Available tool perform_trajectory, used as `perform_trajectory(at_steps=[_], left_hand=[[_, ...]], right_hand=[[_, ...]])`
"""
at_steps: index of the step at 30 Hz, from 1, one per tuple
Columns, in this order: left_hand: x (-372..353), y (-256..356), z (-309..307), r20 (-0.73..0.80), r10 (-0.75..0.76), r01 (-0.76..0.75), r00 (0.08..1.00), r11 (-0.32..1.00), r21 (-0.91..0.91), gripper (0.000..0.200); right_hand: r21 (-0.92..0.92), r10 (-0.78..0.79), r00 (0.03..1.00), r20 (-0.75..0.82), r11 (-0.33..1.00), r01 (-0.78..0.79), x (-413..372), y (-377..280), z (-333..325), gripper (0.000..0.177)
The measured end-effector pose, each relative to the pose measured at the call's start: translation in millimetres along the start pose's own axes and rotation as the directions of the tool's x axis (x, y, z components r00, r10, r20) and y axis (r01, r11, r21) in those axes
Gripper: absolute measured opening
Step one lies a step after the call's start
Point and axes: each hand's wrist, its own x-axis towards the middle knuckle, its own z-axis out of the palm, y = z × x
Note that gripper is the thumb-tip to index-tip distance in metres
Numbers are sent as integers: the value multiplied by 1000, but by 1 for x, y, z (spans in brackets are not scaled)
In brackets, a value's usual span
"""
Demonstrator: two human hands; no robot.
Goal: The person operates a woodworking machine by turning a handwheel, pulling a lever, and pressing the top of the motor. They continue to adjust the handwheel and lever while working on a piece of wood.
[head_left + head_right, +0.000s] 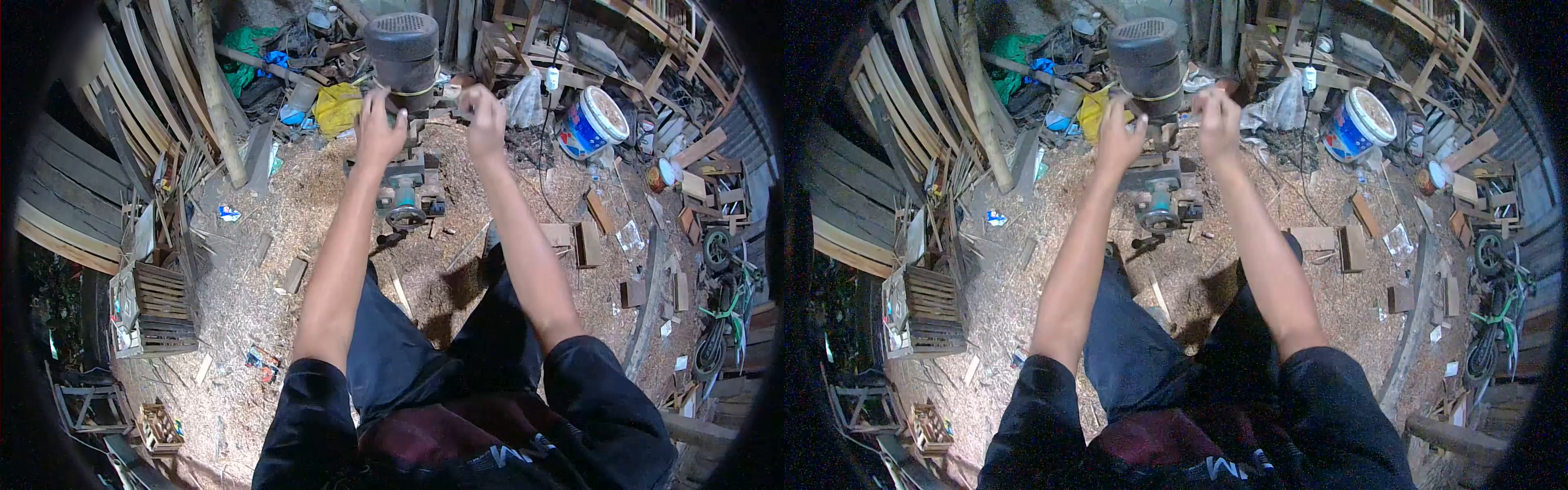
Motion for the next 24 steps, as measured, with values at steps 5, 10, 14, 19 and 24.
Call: perform_trajectory(at_steps=[5, 10, 14, 19, 24], left_hand=[[-67, -15, 5, 207, -285, 278, 936, 958, 64, 42], [-110, -51, 18, 475, -344, 308, 810, 939, 155, 45], [-128, -63, 25, 680, -502, 351, 534, 864, 362, 46], [-191, -129, 72, 828, -312, -75, 466, 918, 389, 39], [-263, -207, 139, 812, -174, -97, 557, 958, 272, 37]], right_hand=[[79, 129, 990, -51, 989, -125, -36, -12, -1, 30], [-486, 573, 802, 169, 756, -438, 22, -58, -13, 52], [-803, 558, 754, 345, 592, -71, 63, -26, 14, 48], [-938, 802, 539, 258, 342, -60, 53, -42, 15, 38], [-962, 761, 593, 261, 258, 92, 34, -37, 12, 35]])
